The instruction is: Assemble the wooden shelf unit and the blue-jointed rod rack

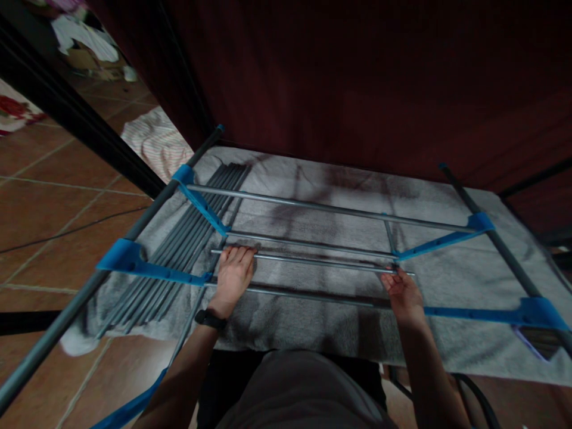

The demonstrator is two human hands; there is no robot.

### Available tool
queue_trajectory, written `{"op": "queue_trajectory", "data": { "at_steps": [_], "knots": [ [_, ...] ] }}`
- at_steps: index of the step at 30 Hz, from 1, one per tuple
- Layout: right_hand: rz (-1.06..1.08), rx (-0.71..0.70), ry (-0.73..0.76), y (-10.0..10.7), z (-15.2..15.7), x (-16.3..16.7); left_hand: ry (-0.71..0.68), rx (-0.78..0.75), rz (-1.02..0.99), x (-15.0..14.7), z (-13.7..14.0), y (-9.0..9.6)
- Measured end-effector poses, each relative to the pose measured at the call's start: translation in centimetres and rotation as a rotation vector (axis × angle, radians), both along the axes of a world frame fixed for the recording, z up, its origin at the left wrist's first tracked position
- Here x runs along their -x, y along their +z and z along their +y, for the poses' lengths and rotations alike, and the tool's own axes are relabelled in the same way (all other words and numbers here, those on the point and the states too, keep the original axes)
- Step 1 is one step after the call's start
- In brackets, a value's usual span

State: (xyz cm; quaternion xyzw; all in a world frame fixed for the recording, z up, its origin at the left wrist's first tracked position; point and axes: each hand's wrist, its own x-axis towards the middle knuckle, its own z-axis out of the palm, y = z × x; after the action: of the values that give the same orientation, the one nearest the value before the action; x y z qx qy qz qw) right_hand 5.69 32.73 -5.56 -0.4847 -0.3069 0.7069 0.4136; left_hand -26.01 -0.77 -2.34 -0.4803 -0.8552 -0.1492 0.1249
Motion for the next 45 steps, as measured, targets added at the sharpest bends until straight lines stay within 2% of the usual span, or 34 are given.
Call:
{"op": "queue_trajectory", "data": {
  "at_steps": [9, 14, 23, 32, 45],
  "knots": [
    [0.054, -0.061, 0.052, 0.32, -0.35, -0.55, 0.019, -0.014, 0.026, -0.12, -0.11, -0.05],
    [0.062, -0.082, 0.008, 0.24, -0.54, -0.42, 0.022, -0.032, 0.020, -0.17, -0.07, -0.14],
    [0.051, -0.036, -0.030, 0.29, -0.39, -0.07, 0.009, -0.029, 0.012, -0.12, -0.08, 0.09],
    [0.056, -0.055, 0.034, 0.55, -0.45, -0.25, 0.004, -0.020, 0.011, -0.12, -0.02, 0.16],
    [0.018, -0.043, 0.013, -0.41, 0.08, -0.19, 0.004, -0.023, 0.024, -0.04, 0.03, 0.05]
  ]
}}
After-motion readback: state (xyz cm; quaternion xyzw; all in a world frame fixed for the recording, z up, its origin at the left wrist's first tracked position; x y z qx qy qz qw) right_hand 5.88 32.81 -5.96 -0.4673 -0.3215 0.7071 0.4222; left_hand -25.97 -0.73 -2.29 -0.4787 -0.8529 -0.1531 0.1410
